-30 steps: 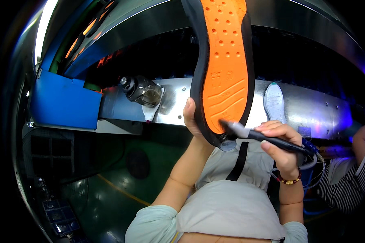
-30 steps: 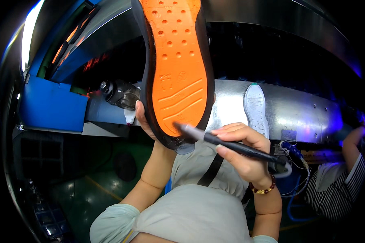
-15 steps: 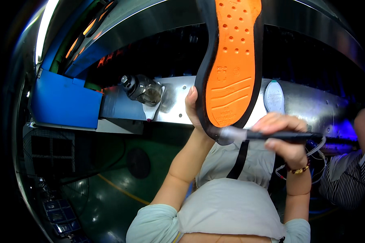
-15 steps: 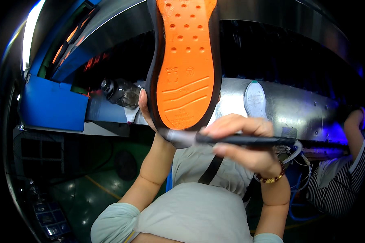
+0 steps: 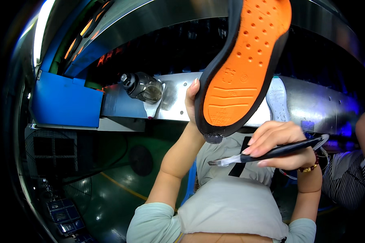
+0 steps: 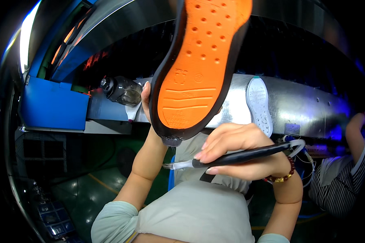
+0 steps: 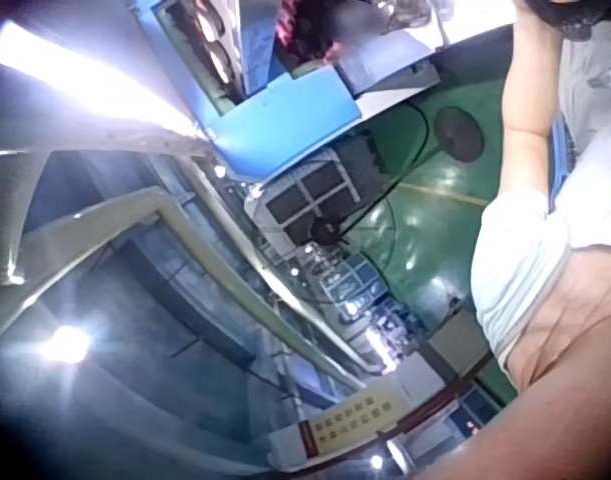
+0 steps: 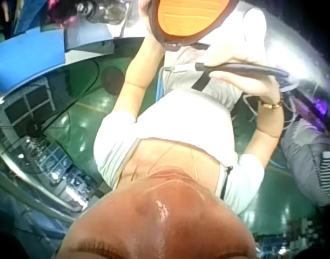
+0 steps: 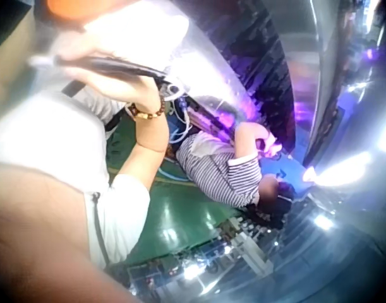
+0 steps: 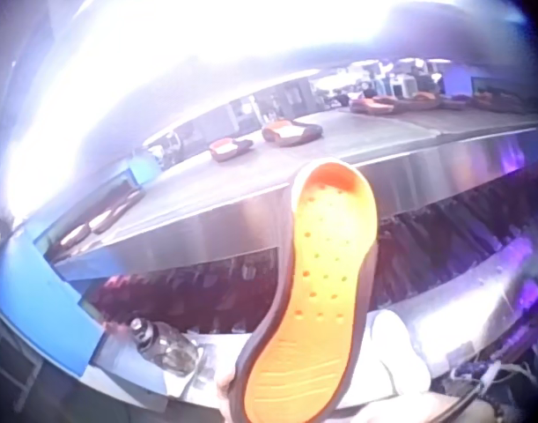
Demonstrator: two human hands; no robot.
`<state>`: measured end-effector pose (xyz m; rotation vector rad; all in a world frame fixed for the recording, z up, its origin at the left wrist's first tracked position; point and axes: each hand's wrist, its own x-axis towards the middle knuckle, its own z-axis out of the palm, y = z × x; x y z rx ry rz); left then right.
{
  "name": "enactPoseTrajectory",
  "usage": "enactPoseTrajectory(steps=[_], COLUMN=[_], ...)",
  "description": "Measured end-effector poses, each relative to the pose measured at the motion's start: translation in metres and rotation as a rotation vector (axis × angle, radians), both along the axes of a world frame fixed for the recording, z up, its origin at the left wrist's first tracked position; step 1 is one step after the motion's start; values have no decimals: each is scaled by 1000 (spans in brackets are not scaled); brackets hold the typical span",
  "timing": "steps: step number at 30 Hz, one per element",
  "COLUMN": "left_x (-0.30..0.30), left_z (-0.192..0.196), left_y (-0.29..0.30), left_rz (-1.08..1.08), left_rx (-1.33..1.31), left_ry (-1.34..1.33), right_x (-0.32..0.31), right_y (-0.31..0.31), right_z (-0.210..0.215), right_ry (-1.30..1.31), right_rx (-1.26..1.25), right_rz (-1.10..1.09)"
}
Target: The person repeatedly picks up orange shoe soles from a conveyor belt, applies a liquid substance to the sole surface using a brush, and places the soles back on the belt. The process is repeated for multiple soles in a continuous loop.
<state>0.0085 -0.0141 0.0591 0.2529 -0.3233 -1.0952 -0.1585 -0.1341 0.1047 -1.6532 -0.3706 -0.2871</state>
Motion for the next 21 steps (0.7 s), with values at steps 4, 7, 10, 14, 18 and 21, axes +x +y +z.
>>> enactPoseTrajectory(steps=[4, 7, 10, 14, 18, 21], left_x=[-4, -2, 3, 2, 1, 4], left_z=[2, -5, -5, 11, 18, 23], left_y=[2, 3, 7, 7, 7, 14], left_rz=[-151, -205, -345, -410, -455, -488], left_rx=[98, 154, 88, 374, 707, 767], left_ry=[6, 4, 55, -61, -250, -200], right_x=[8, 7, 5, 4, 7, 5], right_y=[-7, 0, -3, -15, -20, -26], right_z=[-6, -10, -9, -4, -4, 0], right_ry=[61, 104, 104, 84, 190, 140], right_rx=[-5, -9, -159, -78, -314, -292], right_rz=[-340, -242, -8, -111, 208, 169])
